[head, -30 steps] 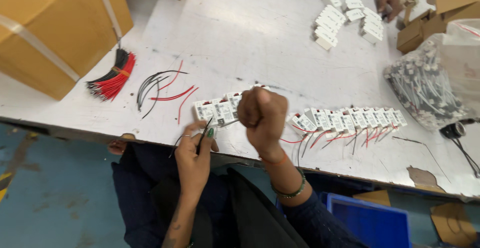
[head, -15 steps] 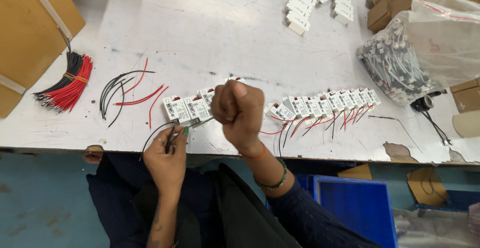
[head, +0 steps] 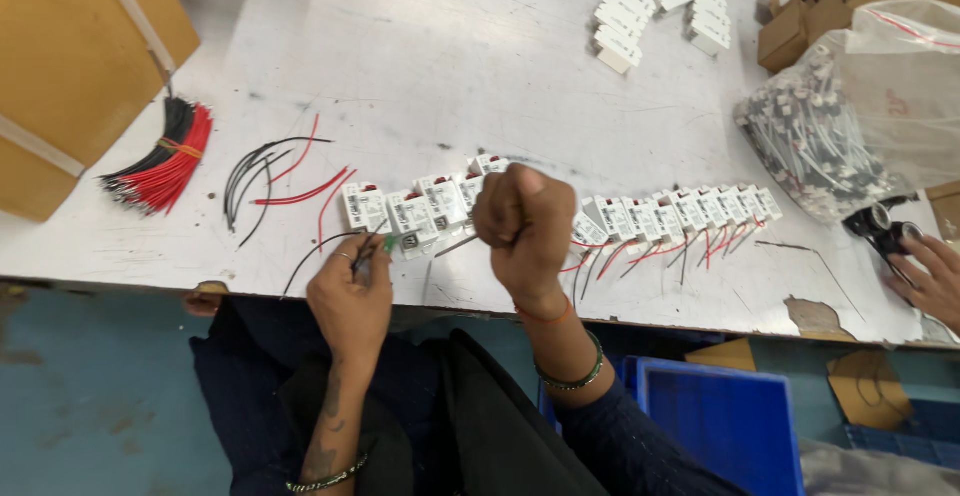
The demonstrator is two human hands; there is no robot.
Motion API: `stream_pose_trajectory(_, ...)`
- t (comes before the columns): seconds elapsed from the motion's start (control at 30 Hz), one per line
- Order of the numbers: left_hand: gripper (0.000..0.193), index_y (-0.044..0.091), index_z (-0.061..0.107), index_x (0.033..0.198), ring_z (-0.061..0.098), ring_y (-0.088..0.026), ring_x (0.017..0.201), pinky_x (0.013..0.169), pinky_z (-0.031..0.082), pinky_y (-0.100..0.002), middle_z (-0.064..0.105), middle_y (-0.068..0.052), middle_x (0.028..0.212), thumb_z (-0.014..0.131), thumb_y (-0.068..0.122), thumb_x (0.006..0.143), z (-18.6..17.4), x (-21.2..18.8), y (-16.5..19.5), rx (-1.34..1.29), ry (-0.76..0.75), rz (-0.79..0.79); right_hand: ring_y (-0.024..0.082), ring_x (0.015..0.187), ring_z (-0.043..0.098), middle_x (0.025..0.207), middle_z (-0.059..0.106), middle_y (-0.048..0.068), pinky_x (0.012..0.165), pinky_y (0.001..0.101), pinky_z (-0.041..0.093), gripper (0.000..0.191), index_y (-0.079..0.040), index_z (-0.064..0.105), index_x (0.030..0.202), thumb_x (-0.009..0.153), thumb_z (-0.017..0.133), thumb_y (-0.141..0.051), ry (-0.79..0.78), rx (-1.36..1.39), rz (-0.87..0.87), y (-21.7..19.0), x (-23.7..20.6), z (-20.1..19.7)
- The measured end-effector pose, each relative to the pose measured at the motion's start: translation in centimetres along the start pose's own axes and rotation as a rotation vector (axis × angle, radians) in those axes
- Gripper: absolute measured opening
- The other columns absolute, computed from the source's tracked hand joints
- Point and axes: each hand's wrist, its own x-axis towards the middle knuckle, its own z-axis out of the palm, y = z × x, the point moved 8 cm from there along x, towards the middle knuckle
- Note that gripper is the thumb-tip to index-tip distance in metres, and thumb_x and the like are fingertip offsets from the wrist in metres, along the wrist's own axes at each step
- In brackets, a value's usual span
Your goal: The person inserts red and black wires into small white electrical modules and tightens them with a screwdriver. They repeatedly pick up wires, place them into terminal slots, and secure them by turning the screwdriver. Finished modules are moved aside on the table.
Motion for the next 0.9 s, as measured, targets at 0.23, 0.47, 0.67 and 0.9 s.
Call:
stream_pose_trajectory(0.23, 0.019, -0.006, 0.075, 0.105, 0.077, -0.015, 0.082, 0.071, 0.060, -0.025, 0.079, -0.014, 0.089, 0.076, 0.003, 0.088, 0.4, -0.9, -1.9, -0.159, -0.001, -0.160, 0.008, 0.049, 0.022, 0.058, 0.033, 0.002, 0.044, 0.0280, 0.019, 0.049, -0.008, 0.033, 0.070, 0.110, 0.044, -0.033, -0.037, 0.065, -0.056, -1.2, 0.8, 1.4)
stream_pose_trajectory(0.47, 0.022, -0.010, 0.073, 0.105, 0.077, -0.018, 0.088, 0.079, 0.063, -0.027, 0.078, -0.014, 0.095, 0.077, 0.002, 0.088, 0.2, -1.1, -2.1, -0.225, -0.013, -0.147, 0.008, 0.049, 0.023, 0.058, 0.030, 0.002, 0.043, 0.0265, 0.017, 0.050, -0.008, 0.033, 0.068, 0.109, 0.047, -0.032, -0.025, -0.006, -0.078, -0.6, 1.4, 2.3)
stream_pose_trajectory(0.67, 0.021, -0.009, 0.073, 0.106, 0.077, -0.017, 0.086, 0.079, 0.064, -0.027, 0.077, -0.014, 0.091, 0.076, 0.002, 0.088, 0.2, -0.9, -2.5, -0.243, -0.039, -0.172, 0.009, 0.049, 0.024, 0.058, 0.031, 0.001, 0.043, 0.0266, 0.016, 0.051, -0.007, 0.034, 0.066, 0.108, 0.050, -0.031, -0.017, -0.002, -0.046, 0.4, 1.7, 2.4)
stream_pose_trajectory(0.9, 0.021, -0.008, 0.074, 0.107, 0.077, -0.016, 0.085, 0.071, 0.062, -0.025, 0.076, -0.013, 0.089, 0.076, 0.002, 0.088, 0.2, -0.8, -3.0, -0.284, -0.046, -0.231, 0.008, 0.049, 0.024, 0.058, 0.031, 0.001, 0.043, 0.0264, 0.016, 0.051, -0.006, 0.036, 0.066, 0.108, 0.050, -0.031, -0.031, 0.012, -0.033, 0.8, 1.8, 2.5)
